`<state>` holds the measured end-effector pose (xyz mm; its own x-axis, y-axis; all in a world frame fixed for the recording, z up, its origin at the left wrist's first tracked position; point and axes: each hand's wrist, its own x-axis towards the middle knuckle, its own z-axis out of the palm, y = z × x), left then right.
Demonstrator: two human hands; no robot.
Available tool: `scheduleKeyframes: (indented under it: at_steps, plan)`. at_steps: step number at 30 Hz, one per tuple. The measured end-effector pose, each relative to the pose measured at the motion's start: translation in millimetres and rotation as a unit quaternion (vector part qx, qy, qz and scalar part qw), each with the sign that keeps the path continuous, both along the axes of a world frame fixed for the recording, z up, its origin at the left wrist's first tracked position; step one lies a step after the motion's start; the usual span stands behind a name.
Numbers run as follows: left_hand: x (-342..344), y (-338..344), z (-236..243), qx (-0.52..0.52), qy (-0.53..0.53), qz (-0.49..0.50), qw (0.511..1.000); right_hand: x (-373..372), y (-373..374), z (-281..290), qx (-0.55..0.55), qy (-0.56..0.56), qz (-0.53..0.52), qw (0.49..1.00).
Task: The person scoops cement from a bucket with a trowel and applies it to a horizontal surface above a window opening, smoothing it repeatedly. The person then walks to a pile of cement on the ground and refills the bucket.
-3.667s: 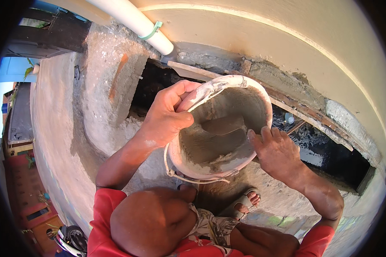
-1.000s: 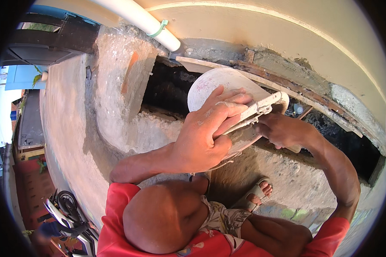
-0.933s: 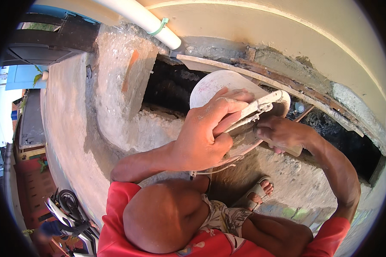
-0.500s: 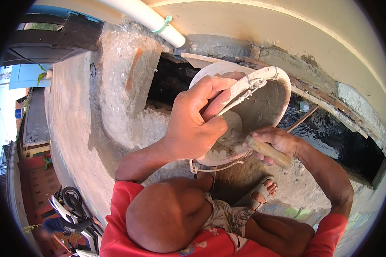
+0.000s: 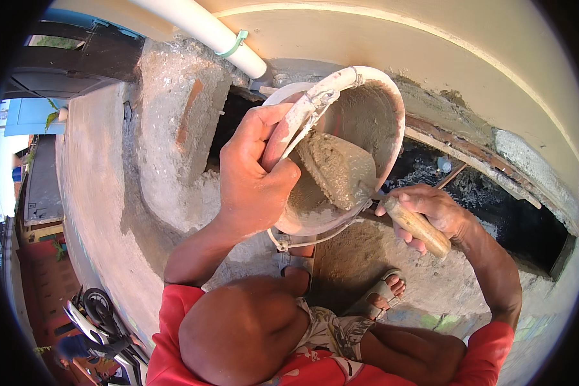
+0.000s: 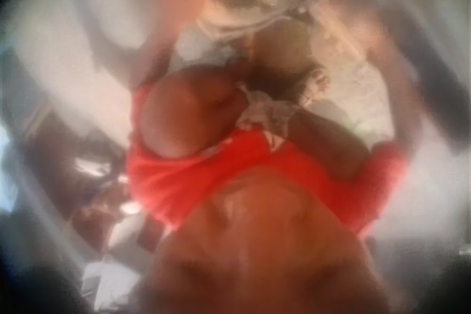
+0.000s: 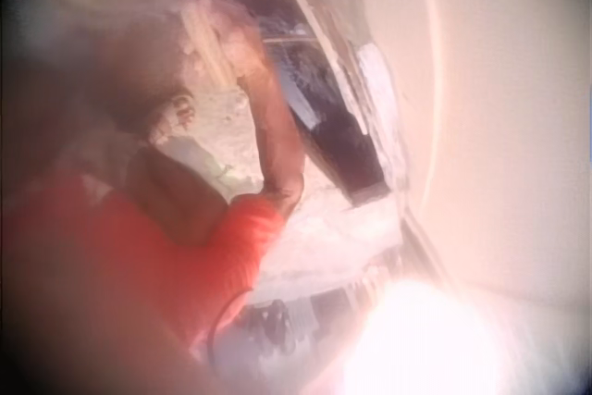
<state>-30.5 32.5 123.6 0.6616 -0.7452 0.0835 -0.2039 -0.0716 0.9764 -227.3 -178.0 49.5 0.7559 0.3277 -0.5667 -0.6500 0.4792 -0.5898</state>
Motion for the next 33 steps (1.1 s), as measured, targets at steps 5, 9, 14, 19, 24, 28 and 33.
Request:
scheduleKeyframes:
  at_steps: [5,9,14,19,24,28,33]
  plan:
    - [-5.5,3.7,5.9,0.039,-0.012,-0.029,0.999,-1.4,-32.6,23.6,-0.181,0.083,0.043,0.979]
    - [-11.0,-3.6,-0.3,0.02,-0.019,-0.066,0.997,16.8,-16.3,28.8,-0.28,0.091,0.149,0.944]
    - [-16.0,-11.3,-0.6,0.002,0.008,-0.103,0.995,27.7,-9.7,0.1,-0.225,0.093,0.167,0.955]
    - [-13.4,-11.2,3.6,-0.012,-0.015,-0.1,0.995,23.4,8.6,-17.9,-0.097,0.084,0.134,0.983]
    - [-5.9,-7.5,-2.3,0.028,-0.052,-0.059,0.997,14.2,26.3,-29.1,0.017,0.057,0.095,0.994]
    - [-2.6,-11.8,-6.2,0.068,-0.017,-0.056,0.996,-0.3,28.4,-30.9,0.11,0.038,0.078,0.99]
    - [15.8,1.0,-12.7,-0.002,0.077,0.03,0.997,-22.1,13.3,-14.2,0.129,0.004,0.049,0.99]
